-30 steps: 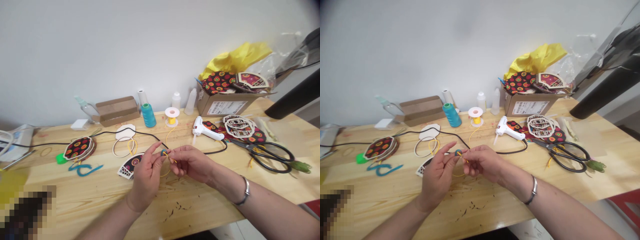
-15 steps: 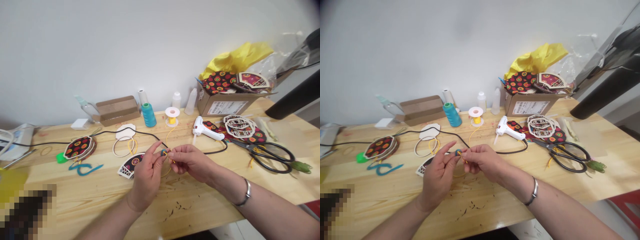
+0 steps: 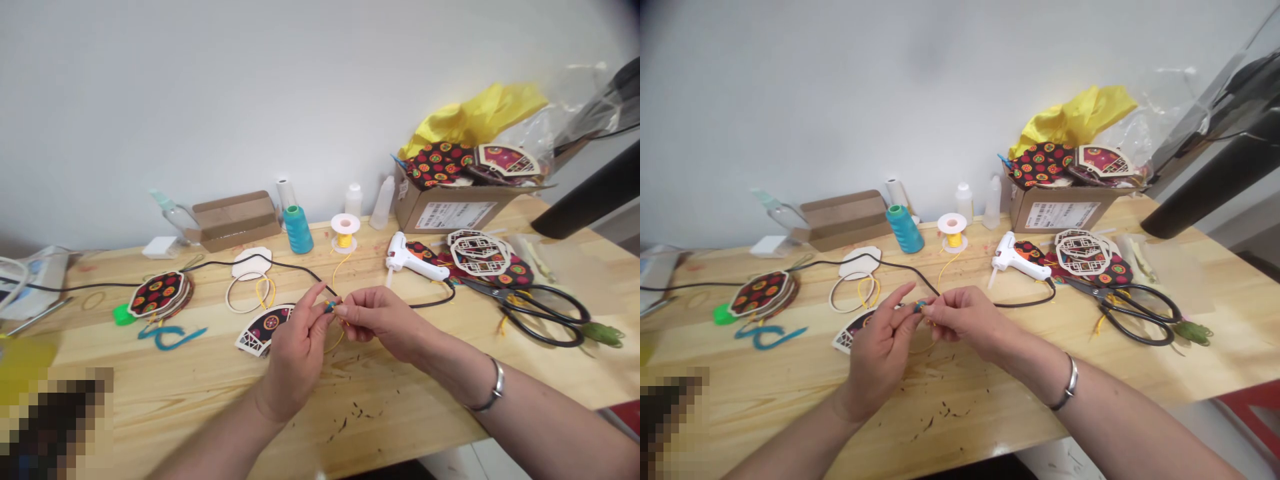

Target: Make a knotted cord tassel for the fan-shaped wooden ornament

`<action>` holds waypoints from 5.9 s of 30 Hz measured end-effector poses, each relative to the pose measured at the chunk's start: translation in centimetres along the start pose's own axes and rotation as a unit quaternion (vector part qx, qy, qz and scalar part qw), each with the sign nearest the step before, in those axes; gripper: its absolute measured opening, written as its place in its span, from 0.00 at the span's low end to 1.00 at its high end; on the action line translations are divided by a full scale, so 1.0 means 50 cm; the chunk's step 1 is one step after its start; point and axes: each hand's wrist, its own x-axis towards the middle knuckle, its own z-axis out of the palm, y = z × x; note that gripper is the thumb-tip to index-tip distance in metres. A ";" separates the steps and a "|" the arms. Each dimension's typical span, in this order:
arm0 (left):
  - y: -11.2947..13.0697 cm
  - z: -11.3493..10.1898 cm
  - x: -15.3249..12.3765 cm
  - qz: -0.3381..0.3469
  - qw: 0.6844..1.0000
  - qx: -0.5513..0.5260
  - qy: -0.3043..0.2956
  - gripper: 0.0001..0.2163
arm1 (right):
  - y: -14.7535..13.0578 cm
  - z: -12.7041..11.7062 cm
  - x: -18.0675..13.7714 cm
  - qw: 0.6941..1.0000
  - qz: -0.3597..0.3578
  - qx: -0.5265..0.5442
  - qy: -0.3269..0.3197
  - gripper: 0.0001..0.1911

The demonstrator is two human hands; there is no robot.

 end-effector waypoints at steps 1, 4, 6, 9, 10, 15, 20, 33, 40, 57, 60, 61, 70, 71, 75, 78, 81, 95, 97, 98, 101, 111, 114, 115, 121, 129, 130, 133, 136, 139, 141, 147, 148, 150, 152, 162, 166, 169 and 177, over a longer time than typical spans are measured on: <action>0.000 0.000 0.000 0.001 1.000 0.004 0.000 0.18 | 0.001 -0.001 0.001 1.000 0.000 -0.008 0.005 0.17; -0.002 -0.001 -0.001 0.009 1.000 0.011 -0.004 0.18 | 0.003 -0.002 0.003 0.999 -0.003 -0.030 0.020 0.18; -0.003 -0.001 -0.001 0.015 1.000 0.012 -0.006 0.19 | 0.004 -0.002 0.004 0.999 -0.005 -0.044 0.026 0.18; -0.002 0.000 0.001 0.014 1.000 0.010 -0.006 0.19 | 0.001 0.000 0.005 0.997 -0.006 -0.067 0.033 0.17; -0.002 0.001 0.001 0.010 1.000 0.008 -0.006 0.19 | 0.000 0.001 0.005 0.996 -0.008 -0.076 0.036 0.17; 0.005 -0.001 0.004 0.000 1.000 0.005 -0.015 0.19 | -0.003 0.005 0.004 0.995 -0.018 -0.091 0.045 0.17; 0.007 -0.004 0.003 0.018 0.999 0.026 -0.022 0.18 | -0.004 0.006 0.005 0.995 -0.006 -0.078 0.057 0.17; 0.002 0.000 0.006 -0.009 1.000 -0.001 -0.009 0.12 | 0.006 0.002 0.008 0.993 -0.035 -0.100 0.051 0.12; 0.004 0.000 0.010 -0.038 0.998 -0.042 -0.001 0.08 | 0.011 0.000 0.009 0.990 -0.070 -0.115 0.048 0.11; -0.001 -0.006 0.015 0.080 0.997 0.008 -0.018 0.11 | 0.011 -0.001 0.009 0.988 -0.053 -0.131 0.060 0.10; -0.001 -0.005 0.014 0.070 0.997 0.010 -0.011 0.11 | 0.007 -0.001 0.007 0.988 -0.050 -0.134 0.060 0.10; -0.001 -0.006 0.014 0.066 0.998 0.009 -0.010 0.11 | 0.005 -0.002 0.006 0.988 -0.050 -0.137 0.059 0.10; 0.008 -0.007 0.014 0.040 0.999 -0.004 -0.035 0.10 | -0.004 -0.003 0.001 0.989 -0.046 -0.130 0.043 0.12; 0.008 -0.007 0.014 0.039 0.999 -0.006 -0.037 0.10 | -0.003 -0.003 0.002 0.989 -0.045 -0.131 0.045 0.12; 0.009 -0.007 0.013 0.031 0.999 -0.015 -0.039 0.10 | -0.004 -0.004 0.001 0.989 -0.041 -0.137 0.045 0.12; 0.009 -0.008 0.012 0.027 0.998 -0.023 -0.044 0.10 | -0.005 -0.004 -0.001 0.989 -0.042 -0.137 0.039 0.12; 0.010 -0.009 0.013 0.025 0.998 -0.024 -0.044 0.10 | -0.004 -0.006 -0.001 0.989 -0.045 -0.138 0.036 0.12; 0.012 -0.012 0.027 -0.155 0.963 -0.211 -0.061 0.11 | -0.013 -0.010 0.004 0.990 -0.094 -0.081 0.071 0.15; 0.011 -0.009 0.031 -0.229 0.923 -0.303 -0.068 0.11 | -0.011 -0.011 0.009 0.980 -0.132 -0.110 0.104 0.10; 0.011 -0.008 0.033 -0.256 0.903 -0.339 -0.067 0.12 | -0.010 -0.012 0.011 0.976 -0.144 -0.120 0.109 0.08; 0.015 -0.007 0.036 -0.294 0.871 -0.388 -0.063 0.12 | -0.003 -0.013 0.014 0.973 -0.161 -0.132 0.104 0.07; 0.013 -0.008 0.026 -0.244 0.895 -0.357 -0.106 0.11 | 0.002 -0.009 0.008 0.941 -0.261 -0.195 0.088 0.02; 0.008 -0.009 0.023 -0.197 0.927 -0.297 -0.115 0.12 | 0.000 -0.009 0.007 0.939 -0.264 -0.199 0.094 0.04; 0.008 -0.010 0.023 -0.179 0.939 -0.270 -0.115 0.12 | 0.000 -0.008 0.007 0.939 -0.263 -0.201 0.097 0.05; 0.019 -0.014 0.022 -0.091 0.980 -0.151 -0.091 0.11 | -0.002 -0.009 0.003 0.937 -0.256 -0.216 0.098 0.07; 0.026 -0.015 0.018 -0.008 0.995 -0.072 -0.068 0.12 | -0.002 -0.009 -0.001 0.925 -0.243 -0.272 0.106 0.07; 0.025 -0.014 0.018 -0.004 0.995 -0.071 -0.070 0.12 | -0.003 -0.009 -0.002 0.924 -0.240 -0.276 0.107 0.07; 0.023 -0.012 0.016 0.002 0.994 -0.071 -0.078 0.12 | -0.006 -0.007 -0.005 0.924 -0.229 -0.283 0.113 0.08; 0.021 -0.011 0.014 0.007 0.995 -0.067 -0.079 0.12 | -0.009 -0.005 -0.008 0.925 -0.222 -0.284 0.118 0.07; 0.019 -0.010 0.012 0.021 0.995 -0.053 -0.081 0.12 | -0.009 -0.003 -0.007 0.928 -0.214 -0.281 0.118 0.07; 0.018 -0.010 0.011 0.032 0.995 -0.045 -0.082 0.12 | -0.009 -0.002 -0.007 0.927 -0.212 -0.284 0.120 0.07; 0.018 -0.010 0.011 0.032 0.994 -0.037 -0.097 0.11 | -0.007 -0.003 -0.007 0.922 -0.220 -0.294 0.127 0.06; 0.019 -0.010 0.011 0.032 0.994 -0.038 -0.097 0.11 | -0.006 -0.003 -0.007 0.922 -0.220 -0.293 0.127 0.06; 0.019 -0.011 0.012 0.029 0.994 -0.041 -0.097 0.11 | -0.007 -0.004 -0.007 0.923 -0.221 -0.288 0.127 0.06; 0.020 -0.011 0.012 0.025 0.994 -0.049 -0.097 0.11 | -0.007 -0.005 -0.007 0.926 -0.220 -0.280 0.122 0.06; 0.024 -0.017 0.010 0.034 0.990 -0.064 -0.123 0.11 | -0.006 -0.018 0.005 0.973 -0.164 -0.150 0.056 0.12; 0.022 -0.015 0.009 0.041 0.989 -0.070 -0.123 0.11 | -0.007 -0.017 0.004 0.979 -0.162 -0.116 0.041 0.08; 0.021 -0.014 0.009 0.042 0.989 -0.079 -0.119 0.11 | -0.009 -0.013 0.002 0.980 -0.164 -0.094 0.054 0.08; 0.020 -0.016 0.008 0.037 0.987 -0.100 -0.120 0.11 | -0.011 -0.008 0.002 0.980 -0.161 -0.093 0.066 0.10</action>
